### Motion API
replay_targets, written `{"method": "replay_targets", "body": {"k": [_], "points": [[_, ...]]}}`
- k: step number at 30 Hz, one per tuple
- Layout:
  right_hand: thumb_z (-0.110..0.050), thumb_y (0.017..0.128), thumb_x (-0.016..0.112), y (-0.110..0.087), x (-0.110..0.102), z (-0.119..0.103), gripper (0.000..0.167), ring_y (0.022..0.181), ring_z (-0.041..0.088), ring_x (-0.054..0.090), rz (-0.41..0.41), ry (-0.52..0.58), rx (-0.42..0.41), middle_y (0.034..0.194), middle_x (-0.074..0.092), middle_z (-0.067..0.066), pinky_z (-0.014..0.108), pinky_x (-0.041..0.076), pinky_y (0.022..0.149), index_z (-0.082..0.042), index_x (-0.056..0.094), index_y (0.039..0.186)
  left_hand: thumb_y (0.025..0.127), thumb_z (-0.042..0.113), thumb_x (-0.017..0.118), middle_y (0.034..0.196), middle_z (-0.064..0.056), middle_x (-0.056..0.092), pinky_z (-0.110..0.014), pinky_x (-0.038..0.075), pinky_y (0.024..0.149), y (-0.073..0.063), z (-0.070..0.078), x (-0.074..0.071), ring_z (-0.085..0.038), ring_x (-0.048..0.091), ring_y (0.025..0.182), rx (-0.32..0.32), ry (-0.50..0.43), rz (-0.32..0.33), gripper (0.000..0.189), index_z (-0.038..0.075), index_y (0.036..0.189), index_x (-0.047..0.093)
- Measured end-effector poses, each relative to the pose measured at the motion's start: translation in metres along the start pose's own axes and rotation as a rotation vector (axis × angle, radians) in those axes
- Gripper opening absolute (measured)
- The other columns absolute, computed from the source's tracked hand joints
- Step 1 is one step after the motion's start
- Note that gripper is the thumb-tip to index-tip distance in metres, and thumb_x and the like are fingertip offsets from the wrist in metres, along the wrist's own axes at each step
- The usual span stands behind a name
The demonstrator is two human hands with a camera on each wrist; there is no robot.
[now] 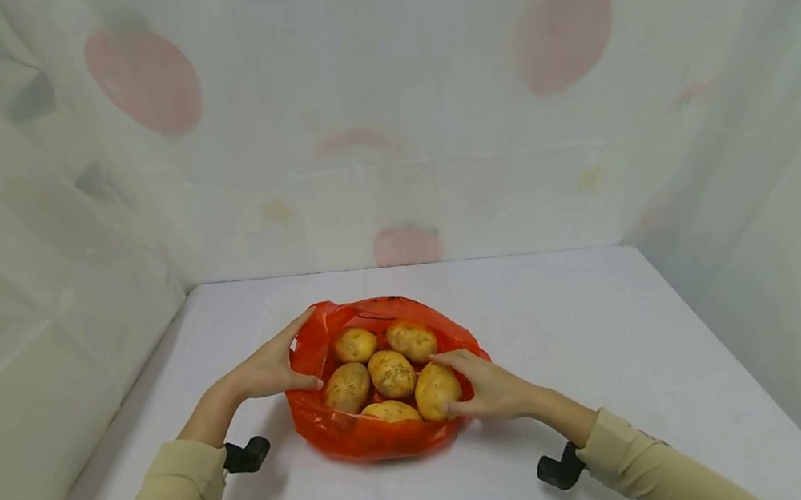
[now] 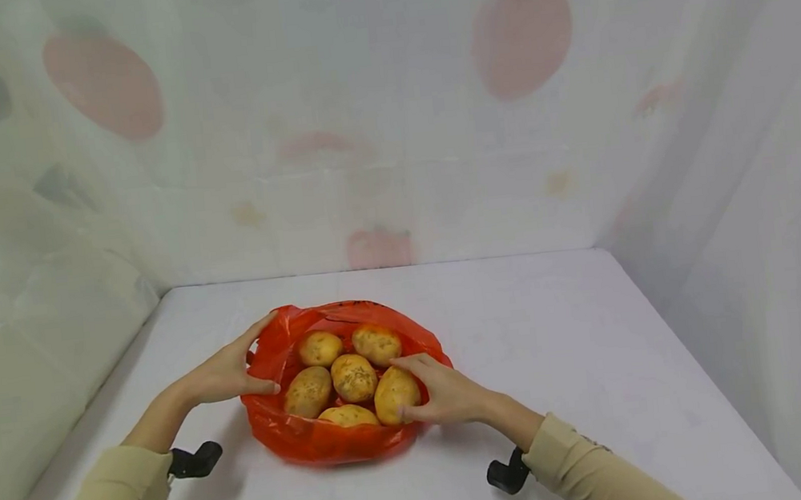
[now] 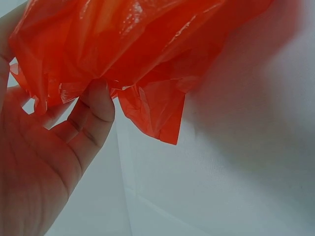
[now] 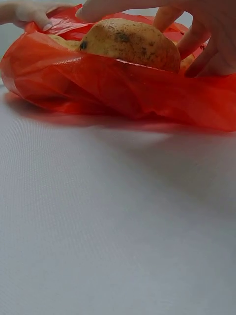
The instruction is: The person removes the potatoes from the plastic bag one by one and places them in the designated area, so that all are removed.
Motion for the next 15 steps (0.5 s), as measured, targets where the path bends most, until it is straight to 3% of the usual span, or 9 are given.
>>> {"method": "replay_targets", "body": {"k": [6,15], "points": [[-0.041,0.081,0.067,0.0006,0.0026,0.0014,0.073,0.124,0.016,0.04,-0.012,-0.011,0.027,0.137,0.039,0.002,0.042,0.039,0.099,-0.015,0.035,0.141,0.072,0.02,0.078,0.145,-0.015,0.029,-0.04,0.053,0.079,-0.0016,0.0021,0.0,-0.029,0.056,0.105,0.026,-0.001,-0.002,0.106,0.029,0.149,0.005],[-0.043,0.08,0.067,0.002,0.0049,0.0026,0.077,0.126,0.02,0.04,-0.02,0.003,0.058,0.139,0.039,0.006,0.044,0.037,0.102,-0.011,0.033,0.141,0.07,0.022,0.08,0.136,-0.009,0.041,-0.036,0.054,0.074,-0.0008,-0.0036,0.0,-0.024,0.058,0.092,-0.016,-0.007,-0.003,0.103,0.037,0.146,0.011]]}}
Point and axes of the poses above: each hand's wrist, its own y-axis towards the middle knuckle, its own x-axis out of the palm, z = x × y, the point moved 8 cm from there along y, towards the middle knuckle
